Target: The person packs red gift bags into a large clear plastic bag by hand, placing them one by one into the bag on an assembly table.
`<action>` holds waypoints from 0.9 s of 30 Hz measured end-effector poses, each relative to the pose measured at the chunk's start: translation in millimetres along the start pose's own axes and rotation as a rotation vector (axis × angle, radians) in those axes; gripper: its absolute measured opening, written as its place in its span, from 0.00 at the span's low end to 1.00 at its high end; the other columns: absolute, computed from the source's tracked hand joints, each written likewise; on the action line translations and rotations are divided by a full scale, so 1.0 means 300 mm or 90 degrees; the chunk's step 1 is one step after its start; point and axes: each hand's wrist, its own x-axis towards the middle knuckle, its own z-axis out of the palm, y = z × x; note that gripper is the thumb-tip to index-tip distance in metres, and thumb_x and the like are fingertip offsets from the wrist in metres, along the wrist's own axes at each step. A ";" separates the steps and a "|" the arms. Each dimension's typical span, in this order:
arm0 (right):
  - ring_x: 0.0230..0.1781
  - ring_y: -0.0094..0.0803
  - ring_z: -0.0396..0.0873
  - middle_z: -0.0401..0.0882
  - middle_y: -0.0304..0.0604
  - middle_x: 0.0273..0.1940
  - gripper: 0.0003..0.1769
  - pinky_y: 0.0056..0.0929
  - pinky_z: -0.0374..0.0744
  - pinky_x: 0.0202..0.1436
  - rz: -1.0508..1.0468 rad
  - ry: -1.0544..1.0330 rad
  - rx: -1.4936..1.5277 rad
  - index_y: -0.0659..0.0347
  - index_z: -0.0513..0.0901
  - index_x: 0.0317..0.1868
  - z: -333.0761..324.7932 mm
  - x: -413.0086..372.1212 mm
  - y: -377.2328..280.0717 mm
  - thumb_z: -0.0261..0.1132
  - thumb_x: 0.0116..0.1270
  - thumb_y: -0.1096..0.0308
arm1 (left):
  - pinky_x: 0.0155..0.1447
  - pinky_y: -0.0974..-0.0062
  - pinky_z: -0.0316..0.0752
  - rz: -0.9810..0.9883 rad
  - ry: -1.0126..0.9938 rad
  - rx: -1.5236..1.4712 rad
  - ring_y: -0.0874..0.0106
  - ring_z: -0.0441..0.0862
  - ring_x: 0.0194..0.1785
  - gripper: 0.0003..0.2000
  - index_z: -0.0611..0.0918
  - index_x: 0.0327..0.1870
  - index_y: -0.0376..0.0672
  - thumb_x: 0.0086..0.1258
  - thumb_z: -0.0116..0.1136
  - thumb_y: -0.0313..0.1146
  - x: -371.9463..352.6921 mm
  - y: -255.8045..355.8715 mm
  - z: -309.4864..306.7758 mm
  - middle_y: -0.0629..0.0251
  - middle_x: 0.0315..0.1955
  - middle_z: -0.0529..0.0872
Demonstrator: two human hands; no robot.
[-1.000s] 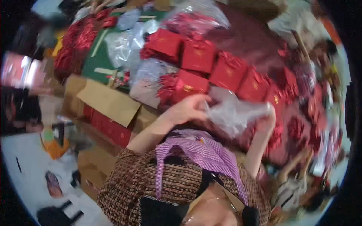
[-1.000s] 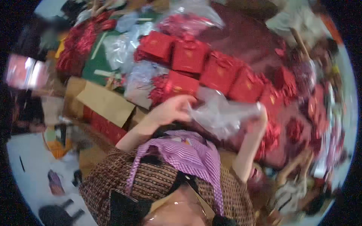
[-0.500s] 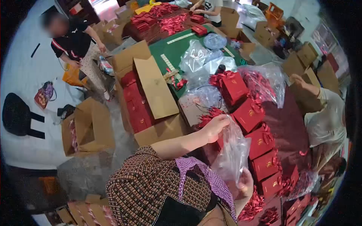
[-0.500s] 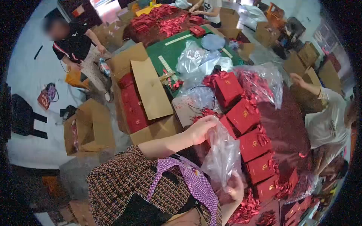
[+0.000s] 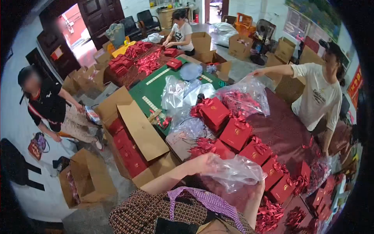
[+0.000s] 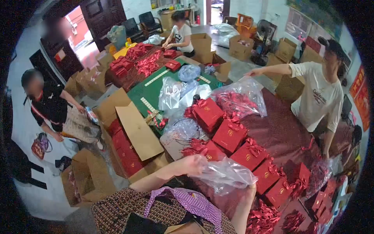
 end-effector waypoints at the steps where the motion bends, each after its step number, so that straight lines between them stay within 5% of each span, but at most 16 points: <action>1: 0.45 0.38 0.80 0.81 0.44 0.45 0.22 0.41 0.80 0.48 0.034 0.026 0.082 0.63 0.77 0.49 0.001 0.004 -0.010 0.59 0.67 0.52 | 0.51 0.75 0.72 -0.058 -0.006 0.198 0.76 0.76 0.46 0.24 0.76 0.51 0.39 0.55 0.68 0.38 0.004 -0.063 -0.020 0.68 0.40 0.81; 3: 0.45 0.38 0.79 0.81 0.43 0.43 0.20 0.41 0.80 0.48 0.062 0.125 0.142 0.60 0.78 0.46 -0.103 0.043 0.020 0.58 0.67 0.51 | 0.50 0.74 0.72 -0.107 0.016 0.324 0.77 0.76 0.43 0.22 0.78 0.48 0.37 0.54 0.68 0.38 0.003 -0.033 0.024 0.68 0.38 0.82; 4: 0.44 0.38 0.79 0.81 0.43 0.42 0.20 0.41 0.80 0.48 -0.042 0.132 -0.031 0.61 0.78 0.45 -0.105 0.028 0.028 0.58 0.67 0.51 | 0.48 0.75 0.73 -0.132 0.066 0.293 0.78 0.77 0.40 0.17 0.80 0.42 0.37 0.55 0.67 0.37 0.007 -0.024 0.033 0.68 0.35 0.83; 5: 0.43 0.37 0.80 0.81 0.42 0.43 0.17 0.38 0.80 0.48 -0.016 0.083 0.062 0.60 0.78 0.45 -0.009 -0.011 0.001 0.59 0.67 0.54 | 0.45 0.75 0.74 -0.149 0.139 0.320 0.78 0.78 0.36 0.12 0.81 0.39 0.37 0.58 0.63 0.34 0.031 -0.039 0.029 0.68 0.31 0.84; 6: 0.41 0.35 0.80 0.81 0.41 0.42 0.16 0.36 0.81 0.46 0.016 0.102 0.032 0.60 0.77 0.45 -0.092 0.002 0.022 0.60 0.66 0.56 | 0.39 0.77 0.75 -0.057 0.198 0.172 0.78 0.78 0.33 0.09 0.81 0.39 0.38 0.60 0.61 0.31 0.052 -0.154 -0.017 0.68 0.30 0.84; 7: 0.41 0.34 0.80 0.80 0.41 0.42 0.17 0.35 0.81 0.45 0.000 0.085 0.000 0.60 0.77 0.45 -0.092 -0.021 0.012 0.62 0.65 0.55 | 0.29 0.77 0.72 -0.193 0.300 0.142 0.77 0.77 0.24 0.07 0.81 0.34 0.39 0.67 0.54 0.33 0.080 -0.136 -0.033 0.66 0.23 0.82; 8: 0.40 0.34 0.80 0.80 0.41 0.42 0.18 0.35 0.81 0.45 -0.015 0.065 -0.031 0.60 0.77 0.46 -0.066 -0.032 0.009 0.63 0.64 0.55 | 0.24 0.77 0.70 -0.067 0.360 0.008 0.78 0.75 0.21 0.08 0.79 0.32 0.40 0.69 0.50 0.31 0.088 -0.108 -0.019 0.66 0.22 0.81; 10: 0.40 0.33 0.80 0.80 0.40 0.42 0.25 0.31 0.80 0.44 0.028 0.132 -0.044 0.62 0.76 0.46 -0.025 -0.081 -0.018 0.68 0.59 0.50 | 0.33 0.73 0.75 -0.052 0.390 -0.161 0.73 0.80 0.28 0.07 0.80 0.36 0.39 0.67 0.49 0.29 0.125 -0.132 -0.078 0.64 0.27 0.83; 12: 0.41 0.33 0.79 0.80 0.40 0.42 0.33 0.31 0.79 0.46 0.080 -0.123 -0.115 0.63 0.75 0.48 -0.031 -0.090 -0.040 0.73 0.51 0.47 | 0.44 0.68 0.77 -0.088 0.376 -0.314 0.67 0.82 0.37 0.07 0.81 0.38 0.39 0.65 0.50 0.29 0.137 -0.065 -0.085 0.62 0.32 0.84; 13: 0.44 0.33 0.78 0.79 0.41 0.44 0.40 0.32 0.77 0.50 0.071 -0.050 -0.180 0.64 0.74 0.50 0.020 -0.114 -0.029 0.76 0.44 0.45 | 0.46 0.66 0.78 -0.091 0.345 -0.376 0.66 0.82 0.37 0.08 0.81 0.37 0.38 0.66 0.49 0.29 0.160 -0.121 -0.129 0.60 0.33 0.84; 16: 0.50 0.30 0.75 0.76 0.42 0.49 0.46 0.31 0.74 0.55 0.115 -0.138 -0.285 0.67 0.71 0.56 0.005 -0.119 -0.007 0.78 0.42 0.47 | 0.44 0.65 0.78 -0.097 0.383 -0.503 0.65 0.82 0.35 0.07 0.81 0.34 0.40 0.65 0.49 0.28 0.188 -0.127 -0.113 0.61 0.31 0.84; 20: 0.38 0.24 0.76 0.78 0.35 0.38 0.34 0.25 0.75 0.43 0.129 -0.136 -0.637 0.65 0.77 0.52 -0.016 -0.107 0.036 0.75 0.51 0.51 | 0.37 0.66 0.78 -0.183 0.423 -0.420 0.67 0.80 0.30 0.06 0.79 0.33 0.41 0.64 0.50 0.29 0.235 -0.133 -0.094 0.65 0.26 0.81; 23: 0.26 0.16 0.71 0.76 0.29 0.29 0.15 0.17 0.70 0.27 0.157 0.072 -0.457 0.61 0.82 0.38 -0.033 -0.103 0.038 0.72 0.57 0.59 | 0.27 0.74 0.73 -0.173 0.388 -0.383 0.74 0.78 0.26 0.04 0.78 0.31 0.47 0.66 0.50 0.30 0.200 -0.051 -0.072 0.70 0.24 0.80; 27: 0.30 0.27 0.76 0.78 0.37 0.34 0.10 0.27 0.79 0.35 0.002 0.231 -0.094 0.61 0.78 0.46 -0.068 -0.038 0.056 0.59 0.66 0.69 | 0.21 0.83 0.61 -0.247 0.209 -0.115 0.82 0.69 0.20 0.12 0.77 0.48 0.43 0.64 0.56 0.30 0.170 -0.103 -0.114 0.75 0.27 0.78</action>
